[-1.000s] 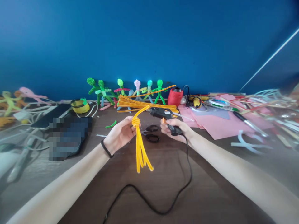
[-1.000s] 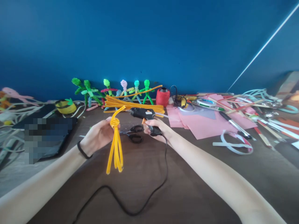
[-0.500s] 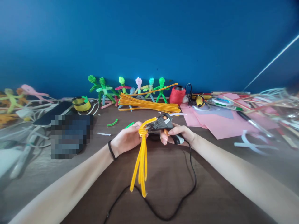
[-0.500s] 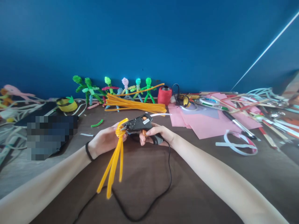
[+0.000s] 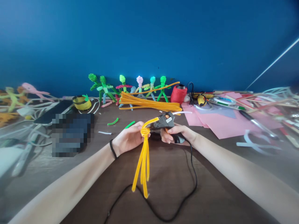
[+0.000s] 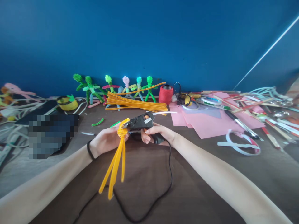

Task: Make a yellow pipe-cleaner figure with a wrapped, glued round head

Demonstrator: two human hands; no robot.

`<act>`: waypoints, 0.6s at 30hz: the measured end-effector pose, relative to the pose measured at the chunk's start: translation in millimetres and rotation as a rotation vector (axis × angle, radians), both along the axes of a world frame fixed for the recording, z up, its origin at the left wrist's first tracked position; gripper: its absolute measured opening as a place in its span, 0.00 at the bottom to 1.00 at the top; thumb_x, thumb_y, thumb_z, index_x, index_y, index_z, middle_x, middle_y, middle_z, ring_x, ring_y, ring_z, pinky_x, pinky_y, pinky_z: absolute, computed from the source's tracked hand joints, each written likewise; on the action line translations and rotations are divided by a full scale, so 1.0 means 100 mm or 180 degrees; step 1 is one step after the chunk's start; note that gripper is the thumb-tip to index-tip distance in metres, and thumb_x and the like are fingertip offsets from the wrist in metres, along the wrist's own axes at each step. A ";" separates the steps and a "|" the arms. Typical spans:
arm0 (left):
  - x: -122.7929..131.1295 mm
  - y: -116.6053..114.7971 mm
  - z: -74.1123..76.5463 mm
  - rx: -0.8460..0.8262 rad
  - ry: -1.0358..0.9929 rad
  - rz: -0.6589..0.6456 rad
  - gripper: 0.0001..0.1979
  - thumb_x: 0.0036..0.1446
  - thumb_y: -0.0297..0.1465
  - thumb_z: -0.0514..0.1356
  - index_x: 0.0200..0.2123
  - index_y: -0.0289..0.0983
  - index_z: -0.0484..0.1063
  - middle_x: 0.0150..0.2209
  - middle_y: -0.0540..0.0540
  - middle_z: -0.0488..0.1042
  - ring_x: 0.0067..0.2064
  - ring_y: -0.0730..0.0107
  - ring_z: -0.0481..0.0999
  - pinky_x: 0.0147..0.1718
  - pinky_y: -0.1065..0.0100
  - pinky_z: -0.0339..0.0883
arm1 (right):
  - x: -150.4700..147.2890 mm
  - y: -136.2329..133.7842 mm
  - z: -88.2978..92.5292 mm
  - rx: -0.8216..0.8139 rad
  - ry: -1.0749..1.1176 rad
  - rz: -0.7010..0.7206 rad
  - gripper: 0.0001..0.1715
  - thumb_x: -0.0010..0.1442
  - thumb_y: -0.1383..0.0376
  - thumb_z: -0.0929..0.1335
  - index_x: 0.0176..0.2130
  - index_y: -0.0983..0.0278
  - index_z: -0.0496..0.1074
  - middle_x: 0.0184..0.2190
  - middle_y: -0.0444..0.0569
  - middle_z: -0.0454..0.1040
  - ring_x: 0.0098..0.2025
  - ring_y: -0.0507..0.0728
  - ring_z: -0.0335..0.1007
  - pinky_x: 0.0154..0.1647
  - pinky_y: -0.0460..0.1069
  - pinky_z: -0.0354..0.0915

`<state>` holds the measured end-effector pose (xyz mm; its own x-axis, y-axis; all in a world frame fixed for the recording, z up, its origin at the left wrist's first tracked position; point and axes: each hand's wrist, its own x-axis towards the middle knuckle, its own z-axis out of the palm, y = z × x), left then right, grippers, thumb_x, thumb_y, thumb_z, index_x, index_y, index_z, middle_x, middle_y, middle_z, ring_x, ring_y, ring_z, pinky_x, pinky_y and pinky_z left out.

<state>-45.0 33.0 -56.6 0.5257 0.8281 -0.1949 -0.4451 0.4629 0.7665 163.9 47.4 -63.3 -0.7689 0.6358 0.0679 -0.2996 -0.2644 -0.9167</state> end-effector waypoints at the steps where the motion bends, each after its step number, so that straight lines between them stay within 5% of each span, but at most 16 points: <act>1: 0.00 0.00 0.00 -0.0005 -0.0006 -0.0008 0.04 0.45 0.28 0.60 0.24 0.36 0.66 0.24 0.50 0.69 0.28 0.73 0.70 0.33 0.68 0.62 | 0.00 0.00 0.00 0.0010 -0.0008 0.0013 0.08 0.48 0.66 0.64 0.21 0.66 0.61 0.15 0.42 0.60 0.20 0.50 0.58 0.27 0.49 0.54; 18: 0.01 0.00 -0.01 0.0016 -0.0096 -0.0117 0.03 0.45 0.27 0.59 0.24 0.35 0.66 0.25 0.49 0.70 0.28 0.74 0.70 0.32 0.70 0.63 | 0.02 0.03 -0.07 0.0036 0.0158 0.0123 0.11 0.51 0.67 0.64 0.20 0.66 0.61 0.16 0.41 0.60 0.20 0.49 0.57 0.26 0.47 0.53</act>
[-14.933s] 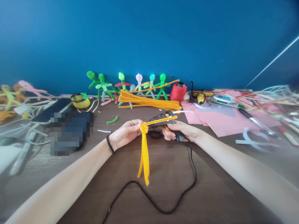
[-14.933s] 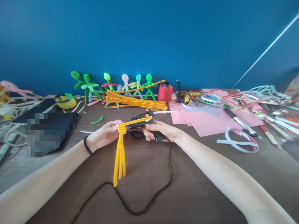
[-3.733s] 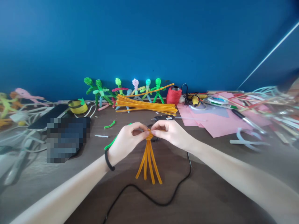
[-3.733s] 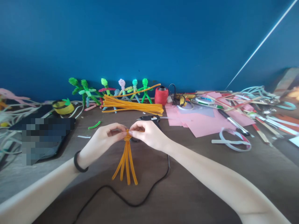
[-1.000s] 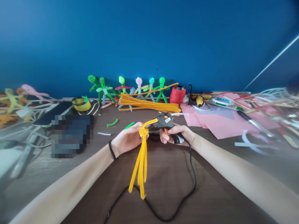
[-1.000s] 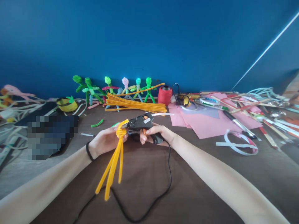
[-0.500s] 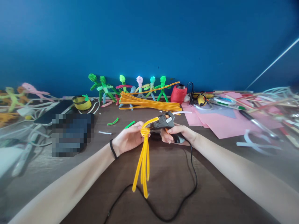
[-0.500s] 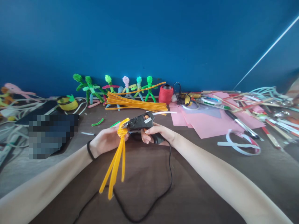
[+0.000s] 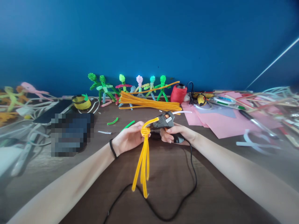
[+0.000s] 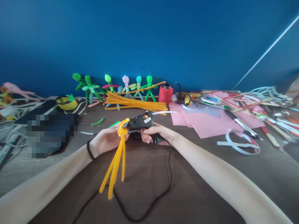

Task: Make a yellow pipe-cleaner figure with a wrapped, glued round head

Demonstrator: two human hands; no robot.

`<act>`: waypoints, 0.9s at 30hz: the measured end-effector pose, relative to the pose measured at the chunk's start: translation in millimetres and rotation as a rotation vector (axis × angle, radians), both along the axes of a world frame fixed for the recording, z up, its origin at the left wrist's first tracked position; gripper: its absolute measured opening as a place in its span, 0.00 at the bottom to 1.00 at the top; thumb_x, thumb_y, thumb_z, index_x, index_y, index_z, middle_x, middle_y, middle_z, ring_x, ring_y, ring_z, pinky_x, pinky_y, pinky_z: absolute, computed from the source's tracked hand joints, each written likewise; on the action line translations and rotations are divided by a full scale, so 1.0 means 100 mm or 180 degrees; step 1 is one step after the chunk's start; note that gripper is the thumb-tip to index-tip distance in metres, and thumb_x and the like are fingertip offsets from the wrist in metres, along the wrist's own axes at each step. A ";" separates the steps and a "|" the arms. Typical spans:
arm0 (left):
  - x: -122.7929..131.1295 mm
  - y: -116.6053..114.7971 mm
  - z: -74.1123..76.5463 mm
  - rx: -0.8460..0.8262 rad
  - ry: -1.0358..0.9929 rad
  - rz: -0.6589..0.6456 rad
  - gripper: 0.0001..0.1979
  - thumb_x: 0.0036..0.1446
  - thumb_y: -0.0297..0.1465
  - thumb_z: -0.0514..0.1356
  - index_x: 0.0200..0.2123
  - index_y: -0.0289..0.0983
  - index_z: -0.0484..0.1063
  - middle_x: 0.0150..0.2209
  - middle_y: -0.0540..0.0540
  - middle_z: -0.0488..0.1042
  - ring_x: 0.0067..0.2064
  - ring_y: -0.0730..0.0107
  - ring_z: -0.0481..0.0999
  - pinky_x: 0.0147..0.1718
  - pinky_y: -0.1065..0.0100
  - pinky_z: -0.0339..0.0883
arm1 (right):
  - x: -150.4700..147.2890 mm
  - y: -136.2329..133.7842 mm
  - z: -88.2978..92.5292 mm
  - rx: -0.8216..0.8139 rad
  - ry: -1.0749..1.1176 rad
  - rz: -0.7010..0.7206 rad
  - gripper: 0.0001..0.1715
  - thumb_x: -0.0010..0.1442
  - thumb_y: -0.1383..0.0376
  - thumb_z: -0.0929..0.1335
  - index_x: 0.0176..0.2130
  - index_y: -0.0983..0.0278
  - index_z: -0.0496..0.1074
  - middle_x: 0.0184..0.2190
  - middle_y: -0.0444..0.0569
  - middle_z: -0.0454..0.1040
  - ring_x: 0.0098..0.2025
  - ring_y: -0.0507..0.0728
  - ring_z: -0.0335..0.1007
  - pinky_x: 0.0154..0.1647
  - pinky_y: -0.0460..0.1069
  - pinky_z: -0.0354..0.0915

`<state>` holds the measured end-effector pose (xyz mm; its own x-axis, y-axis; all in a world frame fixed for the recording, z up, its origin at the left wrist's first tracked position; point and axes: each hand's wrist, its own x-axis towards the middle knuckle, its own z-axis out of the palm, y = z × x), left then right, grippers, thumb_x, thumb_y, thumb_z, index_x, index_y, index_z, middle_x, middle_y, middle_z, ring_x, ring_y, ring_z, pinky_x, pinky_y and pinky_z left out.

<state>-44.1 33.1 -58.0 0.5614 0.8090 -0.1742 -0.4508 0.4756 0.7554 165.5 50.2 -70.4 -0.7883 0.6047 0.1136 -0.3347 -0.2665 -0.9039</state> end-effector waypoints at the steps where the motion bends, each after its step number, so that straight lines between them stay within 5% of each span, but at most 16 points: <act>1: 0.00 0.00 0.00 0.0006 -0.0029 -0.0025 0.03 0.45 0.27 0.60 0.24 0.35 0.66 0.25 0.49 0.70 0.28 0.74 0.71 0.32 0.71 0.63 | 0.00 0.00 0.00 0.0005 0.0024 0.0031 0.12 0.52 0.67 0.64 0.20 0.67 0.61 0.15 0.41 0.60 0.20 0.49 0.57 0.25 0.47 0.53; 27: -0.02 0.03 -0.03 0.0057 -0.0240 -0.0216 0.03 0.47 0.27 0.60 0.25 0.33 0.67 0.26 0.47 0.72 0.30 0.73 0.72 0.33 0.72 0.62 | 0.01 0.02 -0.05 -0.0070 0.0196 0.0165 0.11 0.53 0.70 0.63 0.20 0.68 0.60 0.15 0.41 0.58 0.19 0.48 0.55 0.24 0.47 0.48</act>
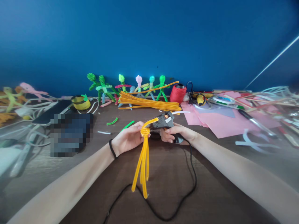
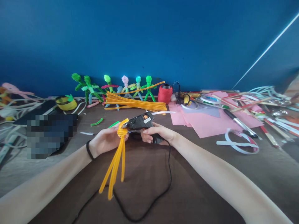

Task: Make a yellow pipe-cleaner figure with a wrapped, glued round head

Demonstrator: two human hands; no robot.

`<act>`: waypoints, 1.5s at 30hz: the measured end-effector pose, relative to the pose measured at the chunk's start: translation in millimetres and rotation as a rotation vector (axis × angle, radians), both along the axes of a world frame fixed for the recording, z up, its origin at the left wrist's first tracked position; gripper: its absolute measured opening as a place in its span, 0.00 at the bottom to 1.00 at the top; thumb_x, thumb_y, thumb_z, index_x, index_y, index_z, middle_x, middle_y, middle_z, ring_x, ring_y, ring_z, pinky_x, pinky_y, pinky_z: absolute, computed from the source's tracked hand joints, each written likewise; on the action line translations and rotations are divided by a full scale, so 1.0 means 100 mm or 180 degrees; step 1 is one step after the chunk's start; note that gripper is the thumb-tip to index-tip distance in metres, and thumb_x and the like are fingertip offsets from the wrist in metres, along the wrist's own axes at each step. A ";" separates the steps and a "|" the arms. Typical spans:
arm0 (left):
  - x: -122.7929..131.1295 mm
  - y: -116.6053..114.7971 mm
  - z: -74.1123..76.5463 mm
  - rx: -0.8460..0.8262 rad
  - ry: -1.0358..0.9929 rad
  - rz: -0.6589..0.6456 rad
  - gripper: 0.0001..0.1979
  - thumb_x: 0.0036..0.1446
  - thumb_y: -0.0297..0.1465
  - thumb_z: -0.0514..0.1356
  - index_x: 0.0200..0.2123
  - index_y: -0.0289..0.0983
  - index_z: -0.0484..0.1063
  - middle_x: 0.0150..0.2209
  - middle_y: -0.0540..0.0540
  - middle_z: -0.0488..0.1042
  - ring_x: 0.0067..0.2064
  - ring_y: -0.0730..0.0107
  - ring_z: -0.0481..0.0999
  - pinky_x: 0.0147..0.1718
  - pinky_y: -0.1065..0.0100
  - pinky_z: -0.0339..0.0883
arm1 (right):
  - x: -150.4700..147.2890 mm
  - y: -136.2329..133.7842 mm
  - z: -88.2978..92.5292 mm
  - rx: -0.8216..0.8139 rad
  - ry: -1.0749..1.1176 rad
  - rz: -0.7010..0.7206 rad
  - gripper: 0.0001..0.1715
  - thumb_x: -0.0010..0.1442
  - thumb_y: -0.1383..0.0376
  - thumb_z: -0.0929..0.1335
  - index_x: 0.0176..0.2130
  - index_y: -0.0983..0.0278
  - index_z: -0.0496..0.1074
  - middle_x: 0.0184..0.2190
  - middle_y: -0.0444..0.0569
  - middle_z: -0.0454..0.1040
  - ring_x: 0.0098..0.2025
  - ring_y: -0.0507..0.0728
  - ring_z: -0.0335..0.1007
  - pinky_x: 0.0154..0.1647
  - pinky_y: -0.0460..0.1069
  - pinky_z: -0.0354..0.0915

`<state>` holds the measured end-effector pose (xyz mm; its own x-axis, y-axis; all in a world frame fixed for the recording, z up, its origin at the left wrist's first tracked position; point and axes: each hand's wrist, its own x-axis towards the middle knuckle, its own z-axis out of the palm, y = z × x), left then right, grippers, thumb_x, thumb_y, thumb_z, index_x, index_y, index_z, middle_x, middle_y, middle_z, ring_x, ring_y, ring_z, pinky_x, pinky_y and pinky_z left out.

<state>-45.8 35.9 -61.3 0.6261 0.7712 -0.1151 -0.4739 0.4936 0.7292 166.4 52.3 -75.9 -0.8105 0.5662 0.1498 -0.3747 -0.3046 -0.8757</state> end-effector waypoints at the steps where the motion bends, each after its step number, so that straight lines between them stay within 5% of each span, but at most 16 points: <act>1: 0.00 0.00 0.00 -0.0004 -0.0003 -0.0008 0.03 0.47 0.27 0.60 0.25 0.33 0.67 0.26 0.48 0.72 0.30 0.73 0.72 0.33 0.72 0.63 | 0.00 0.00 0.00 0.0005 -0.0003 0.0009 0.11 0.54 0.70 0.63 0.20 0.68 0.60 0.15 0.41 0.57 0.19 0.48 0.55 0.24 0.47 0.48; 20: -0.01 0.01 -0.02 0.0019 -0.0017 -0.0061 0.04 0.46 0.27 0.61 0.26 0.33 0.67 0.26 0.48 0.73 0.30 0.73 0.73 0.33 0.73 0.63 | -0.01 0.00 0.00 0.0016 -0.0010 -0.0029 0.11 0.53 0.69 0.64 0.21 0.68 0.61 0.14 0.39 0.58 0.19 0.47 0.55 0.24 0.46 0.50; 36: -0.01 0.00 0.00 0.0011 0.0009 0.0026 0.03 0.46 0.27 0.60 0.26 0.34 0.67 0.26 0.48 0.72 0.30 0.72 0.73 0.32 0.71 0.63 | 0.03 0.03 0.00 0.0023 -0.0149 -0.0029 0.08 0.52 0.69 0.64 0.24 0.71 0.68 0.21 0.47 0.69 0.26 0.51 0.65 0.31 0.47 0.58; 45: -0.01 0.00 0.02 -0.0035 -0.0016 0.0128 0.05 0.44 0.27 0.61 0.24 0.33 0.67 0.26 0.48 0.71 0.30 0.72 0.73 0.32 0.72 0.64 | 0.11 0.07 0.10 -0.0231 -0.0353 -0.0607 0.05 0.49 0.70 0.65 0.25 0.71 0.68 0.23 0.48 0.70 0.28 0.52 0.68 0.27 0.45 0.63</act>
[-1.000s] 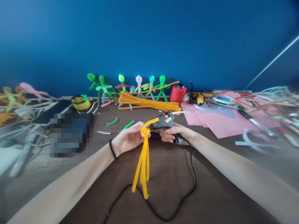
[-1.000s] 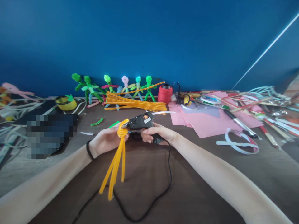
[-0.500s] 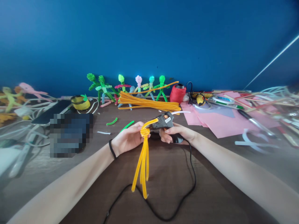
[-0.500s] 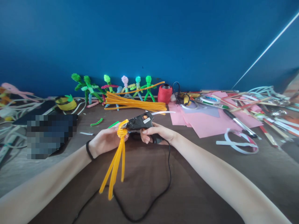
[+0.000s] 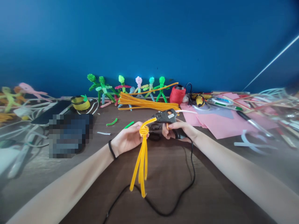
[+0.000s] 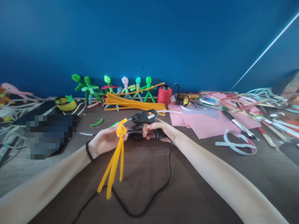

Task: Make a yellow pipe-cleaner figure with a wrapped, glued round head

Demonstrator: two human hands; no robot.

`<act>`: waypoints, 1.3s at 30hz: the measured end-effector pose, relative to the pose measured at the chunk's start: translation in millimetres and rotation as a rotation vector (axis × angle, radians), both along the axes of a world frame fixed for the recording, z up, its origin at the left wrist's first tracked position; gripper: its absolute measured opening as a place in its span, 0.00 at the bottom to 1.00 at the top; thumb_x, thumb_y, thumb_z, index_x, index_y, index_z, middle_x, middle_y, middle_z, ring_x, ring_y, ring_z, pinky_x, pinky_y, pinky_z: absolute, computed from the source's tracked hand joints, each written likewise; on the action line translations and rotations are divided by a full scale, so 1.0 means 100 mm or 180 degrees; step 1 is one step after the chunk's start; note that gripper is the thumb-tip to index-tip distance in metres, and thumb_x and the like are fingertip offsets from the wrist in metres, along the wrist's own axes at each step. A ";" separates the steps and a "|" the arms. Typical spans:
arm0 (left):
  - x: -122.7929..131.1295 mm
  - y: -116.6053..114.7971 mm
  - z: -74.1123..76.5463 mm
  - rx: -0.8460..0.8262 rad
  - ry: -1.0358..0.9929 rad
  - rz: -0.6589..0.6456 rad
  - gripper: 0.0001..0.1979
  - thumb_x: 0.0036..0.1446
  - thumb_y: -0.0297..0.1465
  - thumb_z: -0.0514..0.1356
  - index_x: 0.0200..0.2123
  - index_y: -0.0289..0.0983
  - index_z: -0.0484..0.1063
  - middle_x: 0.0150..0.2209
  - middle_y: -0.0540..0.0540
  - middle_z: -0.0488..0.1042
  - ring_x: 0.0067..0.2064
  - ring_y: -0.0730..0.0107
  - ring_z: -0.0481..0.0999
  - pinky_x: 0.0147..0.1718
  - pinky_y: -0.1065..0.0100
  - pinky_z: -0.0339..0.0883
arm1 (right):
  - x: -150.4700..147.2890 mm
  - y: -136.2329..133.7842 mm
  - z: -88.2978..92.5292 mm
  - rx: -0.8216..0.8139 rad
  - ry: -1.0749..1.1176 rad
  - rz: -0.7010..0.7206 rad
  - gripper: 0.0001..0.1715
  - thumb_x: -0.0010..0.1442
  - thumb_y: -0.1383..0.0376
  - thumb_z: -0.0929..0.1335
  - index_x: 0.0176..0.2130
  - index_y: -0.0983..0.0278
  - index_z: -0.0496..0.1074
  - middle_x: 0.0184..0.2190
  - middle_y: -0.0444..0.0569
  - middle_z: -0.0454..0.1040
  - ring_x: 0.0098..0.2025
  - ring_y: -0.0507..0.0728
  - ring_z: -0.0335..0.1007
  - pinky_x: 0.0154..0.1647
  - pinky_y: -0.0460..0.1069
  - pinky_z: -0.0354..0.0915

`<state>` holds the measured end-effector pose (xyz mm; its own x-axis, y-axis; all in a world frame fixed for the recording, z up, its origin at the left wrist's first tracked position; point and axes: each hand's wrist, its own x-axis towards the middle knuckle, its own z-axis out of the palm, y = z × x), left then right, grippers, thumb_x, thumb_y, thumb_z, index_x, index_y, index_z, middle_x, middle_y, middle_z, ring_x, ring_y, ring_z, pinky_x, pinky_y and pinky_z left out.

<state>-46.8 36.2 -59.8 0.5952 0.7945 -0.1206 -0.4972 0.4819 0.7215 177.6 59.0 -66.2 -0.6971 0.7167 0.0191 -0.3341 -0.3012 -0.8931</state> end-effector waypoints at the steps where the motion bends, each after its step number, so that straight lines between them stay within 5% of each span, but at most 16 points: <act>1: 0.00 0.00 0.00 -0.0001 0.0001 0.0001 0.04 0.44 0.27 0.61 0.24 0.33 0.67 0.26 0.48 0.71 0.30 0.72 0.73 0.32 0.72 0.65 | 0.01 0.01 0.02 -0.0102 -0.0065 -0.0223 0.05 0.49 0.69 0.64 0.26 0.70 0.68 0.24 0.49 0.70 0.29 0.52 0.68 0.24 0.44 0.63; 8: 0.01 -0.01 0.00 0.0009 -0.0047 0.0034 0.03 0.45 0.26 0.61 0.25 0.33 0.67 0.25 0.47 0.70 0.29 0.71 0.73 0.31 0.70 0.65 | -0.07 0.05 0.11 -0.0447 -0.0961 -0.1374 0.15 0.60 0.63 0.58 0.31 0.69 0.67 0.21 0.53 0.73 0.19 0.52 0.66 0.14 0.44 0.58; 15: 0.01 0.00 -0.01 0.0019 0.0004 0.0045 0.04 0.44 0.27 0.61 0.26 0.33 0.68 0.25 0.47 0.69 0.29 0.71 0.72 0.31 0.70 0.64 | -0.03 0.07 0.11 0.0389 -0.2154 -0.1654 0.26 0.56 0.51 0.60 0.22 0.68 0.68 0.16 0.52 0.71 0.16 0.52 0.65 0.17 0.45 0.60; 20: 0.01 0.00 -0.02 0.0031 0.0009 0.0025 0.05 0.45 0.28 0.61 0.28 0.33 0.68 0.26 0.47 0.70 0.29 0.71 0.72 0.31 0.70 0.63 | 0.06 0.06 0.18 0.1562 -0.4178 -0.1743 0.35 0.56 0.44 0.53 0.30 0.68 0.73 0.30 0.60 0.75 0.35 0.63 0.70 0.35 0.53 0.61; 25: 0.01 -0.01 -0.02 0.0052 0.0002 0.0038 0.05 0.44 0.27 0.61 0.27 0.33 0.67 0.26 0.47 0.70 0.29 0.70 0.72 0.31 0.69 0.62 | 0.04 0.05 0.18 0.1860 -0.5433 -0.1568 0.42 0.58 0.45 0.47 0.33 0.70 0.74 0.35 0.65 0.74 0.40 0.67 0.69 0.38 0.57 0.59; 34: 0.01 0.01 -0.03 0.0104 -0.0020 -0.0053 0.05 0.45 0.28 0.61 0.27 0.34 0.68 0.29 0.46 0.71 0.30 0.71 0.71 0.30 0.69 0.61 | 0.06 0.07 0.13 0.2380 -0.5545 -0.1785 0.33 0.58 0.48 0.53 0.26 0.66 0.74 0.27 0.58 0.73 0.32 0.61 0.69 0.31 0.52 0.57; 39: 0.00 0.01 -0.05 0.0205 -0.0026 -0.0150 0.04 0.46 0.28 0.61 0.25 0.34 0.68 0.28 0.47 0.70 0.30 0.71 0.71 0.30 0.70 0.61 | -0.03 -0.07 0.27 0.2812 -0.4908 -0.2556 0.24 0.58 0.56 0.57 0.19 0.64 0.66 0.17 0.49 0.66 0.23 0.54 0.61 0.24 0.47 0.48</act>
